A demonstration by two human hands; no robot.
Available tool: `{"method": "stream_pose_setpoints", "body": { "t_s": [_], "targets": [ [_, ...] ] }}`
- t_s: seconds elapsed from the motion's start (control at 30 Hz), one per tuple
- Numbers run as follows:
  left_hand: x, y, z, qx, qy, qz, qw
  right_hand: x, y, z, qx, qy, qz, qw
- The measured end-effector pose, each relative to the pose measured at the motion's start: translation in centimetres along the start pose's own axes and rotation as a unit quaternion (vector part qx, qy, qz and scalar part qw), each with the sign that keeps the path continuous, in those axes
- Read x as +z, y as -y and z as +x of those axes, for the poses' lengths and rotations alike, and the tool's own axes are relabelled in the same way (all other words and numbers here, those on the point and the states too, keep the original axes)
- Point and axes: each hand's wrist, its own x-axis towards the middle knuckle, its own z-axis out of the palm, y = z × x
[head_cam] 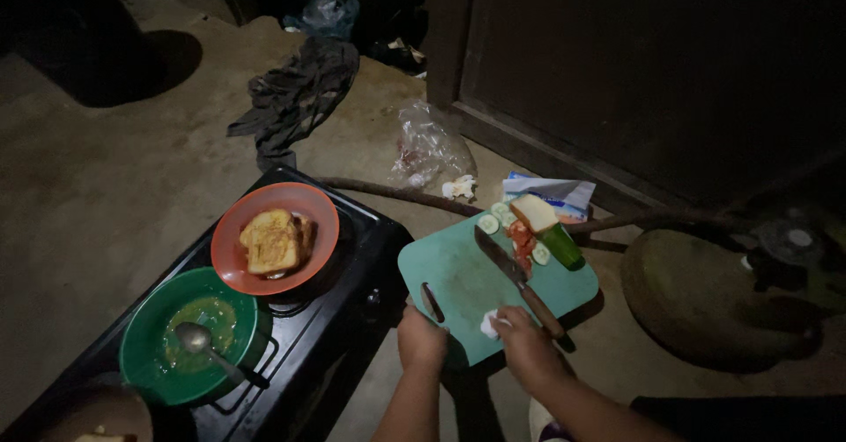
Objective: The person fries slices of bread in a pan on a portable countertop stove, flipping them with a spoon. They then cut cucumber and tomato on a cutting board, assemble the fried bread with the vegetables into sandwiches, cut the sandwiches in half with a knife, and place them on a plate.
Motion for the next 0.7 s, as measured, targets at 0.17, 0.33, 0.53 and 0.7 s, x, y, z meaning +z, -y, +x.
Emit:
{"method": "stream_pose_setpoints", "body": {
  "t_s": [0.17,0.33,0.53,0.7],
  "targets": [
    [0.0,-0.8,0.4,-0.027,0.003,-0.013,1.000,-2.0,3.7,0.8,0.107,-0.006,0.240,0.965],
    [-0.4,-0.7,0.0,0.001,-0.032,-0.067,0.997,-1.6,4.8,8.5,0.093,-0.065,0.203,0.973],
    [-0.9,-0.6,0.6,-0.008,-0.002,-0.061,0.998,1.0,4.1,15.2,-0.084,-0.032,-0.038,0.995],
    [-0.5,-0.1,1.2,-0.025,-0.008,-0.056,0.998,1.7,4.4,13.4,-0.116,0.029,-0.120,0.986]
  ]
}}
